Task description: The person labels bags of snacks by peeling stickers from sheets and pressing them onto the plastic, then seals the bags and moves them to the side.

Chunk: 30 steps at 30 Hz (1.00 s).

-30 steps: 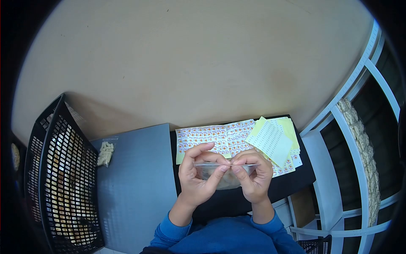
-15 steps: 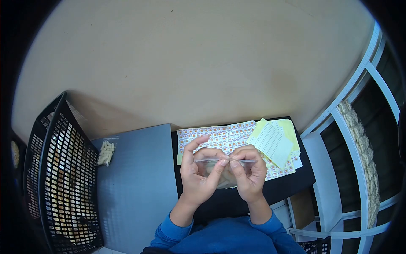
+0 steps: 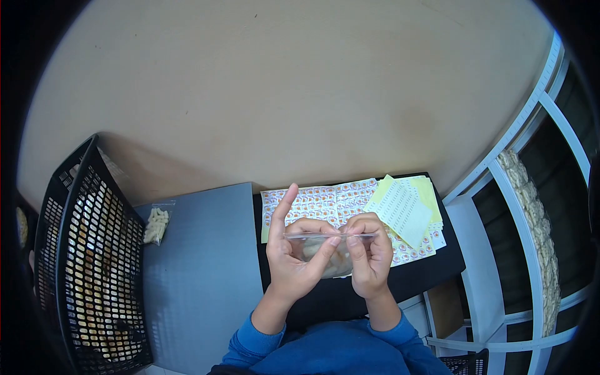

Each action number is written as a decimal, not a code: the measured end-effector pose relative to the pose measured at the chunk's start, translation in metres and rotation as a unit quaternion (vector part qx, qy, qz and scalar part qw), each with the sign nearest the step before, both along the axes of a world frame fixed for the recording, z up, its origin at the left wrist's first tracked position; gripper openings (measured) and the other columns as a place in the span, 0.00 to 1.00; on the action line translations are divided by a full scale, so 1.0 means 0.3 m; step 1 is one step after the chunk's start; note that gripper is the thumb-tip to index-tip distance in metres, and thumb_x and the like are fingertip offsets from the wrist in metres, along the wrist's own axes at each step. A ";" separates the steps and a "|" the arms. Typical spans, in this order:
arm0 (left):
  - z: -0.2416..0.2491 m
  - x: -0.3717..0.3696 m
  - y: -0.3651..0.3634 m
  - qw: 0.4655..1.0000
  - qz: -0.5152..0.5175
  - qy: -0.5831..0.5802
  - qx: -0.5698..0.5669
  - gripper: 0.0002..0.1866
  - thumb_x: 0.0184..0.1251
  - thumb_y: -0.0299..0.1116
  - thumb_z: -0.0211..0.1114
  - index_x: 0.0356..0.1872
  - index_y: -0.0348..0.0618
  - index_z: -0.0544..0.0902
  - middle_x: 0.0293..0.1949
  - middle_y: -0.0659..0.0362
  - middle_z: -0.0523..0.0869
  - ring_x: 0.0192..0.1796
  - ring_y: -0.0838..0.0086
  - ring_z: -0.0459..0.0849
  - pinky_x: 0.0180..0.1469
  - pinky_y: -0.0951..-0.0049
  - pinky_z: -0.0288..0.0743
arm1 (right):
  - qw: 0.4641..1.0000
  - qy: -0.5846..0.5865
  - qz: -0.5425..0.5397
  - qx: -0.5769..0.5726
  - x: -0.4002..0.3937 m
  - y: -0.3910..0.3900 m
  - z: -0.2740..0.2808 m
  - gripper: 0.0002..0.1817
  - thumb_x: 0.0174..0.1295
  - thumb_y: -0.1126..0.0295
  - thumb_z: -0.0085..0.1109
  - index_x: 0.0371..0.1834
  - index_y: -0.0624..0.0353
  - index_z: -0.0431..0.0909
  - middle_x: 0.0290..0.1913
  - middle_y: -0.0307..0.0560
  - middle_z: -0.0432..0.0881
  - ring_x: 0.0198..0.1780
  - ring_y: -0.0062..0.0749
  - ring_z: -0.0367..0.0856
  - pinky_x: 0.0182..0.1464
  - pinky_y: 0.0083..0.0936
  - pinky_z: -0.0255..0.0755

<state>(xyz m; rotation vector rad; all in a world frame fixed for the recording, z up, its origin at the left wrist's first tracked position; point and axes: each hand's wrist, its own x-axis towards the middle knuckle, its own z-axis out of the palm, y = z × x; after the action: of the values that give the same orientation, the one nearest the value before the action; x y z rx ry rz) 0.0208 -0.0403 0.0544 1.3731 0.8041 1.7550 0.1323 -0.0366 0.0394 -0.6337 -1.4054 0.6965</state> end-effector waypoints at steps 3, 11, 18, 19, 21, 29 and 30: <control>0.000 -0.004 -0.002 1.000 0.000 -0.005 0.006 0.40 0.48 0.17 0.63 0.62 0.30 0.51 0.26 0.58 0.81 0.33 0.80 0.79 0.39 0.82 0.72 | 1.000 0.005 0.001 0.002 -0.010 -0.002 0.003 0.03 0.57 0.77 0.49 0.32 0.64 0.68 0.32 0.48 0.72 0.34 0.26 0.71 0.39 0.21 0.65; -0.010 -0.011 0.000 1.000 0.009 0.001 0.012 0.36 0.49 0.17 0.63 0.60 0.29 0.55 0.27 0.57 0.81 0.33 0.80 0.79 0.41 0.82 0.71 | 1.000 0.002 -0.017 0.019 -0.024 0.002 0.004 0.02 0.57 0.77 0.50 0.32 0.64 0.68 0.31 0.47 0.72 0.32 0.25 0.70 0.36 0.20 0.65; -0.017 -0.019 0.008 1.000 -0.001 -0.011 0.011 0.35 0.49 0.18 0.63 0.58 0.30 0.55 0.27 0.57 0.81 0.34 0.79 0.80 0.42 0.81 0.71 | 1.000 0.002 -0.016 0.012 -0.029 0.006 0.005 0.03 0.57 0.77 0.49 0.33 0.64 0.68 0.30 0.46 0.72 0.31 0.25 0.70 0.37 0.20 0.66; -0.017 -0.021 0.010 1.000 -0.003 -0.011 0.011 0.35 0.49 0.18 0.63 0.58 0.30 0.55 0.28 0.56 0.81 0.34 0.79 0.80 0.42 0.81 0.71 | 1.000 0.012 -0.003 0.004 -0.027 0.007 0.013 0.04 0.56 0.77 0.51 0.33 0.64 0.69 0.31 0.46 0.73 0.32 0.25 0.71 0.37 0.20 0.66; -0.015 -0.023 0.013 1.000 -0.005 -0.011 0.013 0.35 0.48 0.18 0.63 0.58 0.30 0.55 0.28 0.56 0.81 0.34 0.79 0.80 0.42 0.80 0.71 | 1.000 0.023 0.011 -0.002 -0.018 0.009 0.018 0.04 0.56 0.77 0.52 0.34 0.64 0.70 0.31 0.47 0.73 0.34 0.25 0.72 0.38 0.20 0.66; -0.020 -0.013 0.008 1.000 0.000 -0.013 0.016 0.35 0.49 0.18 0.63 0.58 0.30 0.55 0.27 0.56 0.81 0.34 0.78 0.79 0.41 0.81 0.71 | 1.000 0.005 0.002 -0.028 -0.003 0.002 0.014 0.04 0.54 0.77 0.58 0.30 0.65 0.74 0.28 0.48 0.77 0.33 0.26 0.76 0.38 0.20 0.69; -0.019 -0.014 0.010 1.000 -0.001 -0.011 0.016 0.35 0.49 0.18 0.63 0.58 0.30 0.55 0.27 0.56 0.81 0.34 0.78 0.79 0.41 0.81 0.71 | 1.000 0.007 0.001 -0.027 -0.004 0.003 0.016 0.04 0.54 0.77 0.58 0.30 0.65 0.74 0.28 0.48 0.77 0.33 0.26 0.76 0.38 0.20 0.69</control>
<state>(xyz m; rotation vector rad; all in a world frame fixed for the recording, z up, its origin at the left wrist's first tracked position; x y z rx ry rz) 0.0166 -0.0373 0.0487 1.3717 0.7657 1.7865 0.1312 -0.0357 0.0441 -0.6694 -1.3790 0.7415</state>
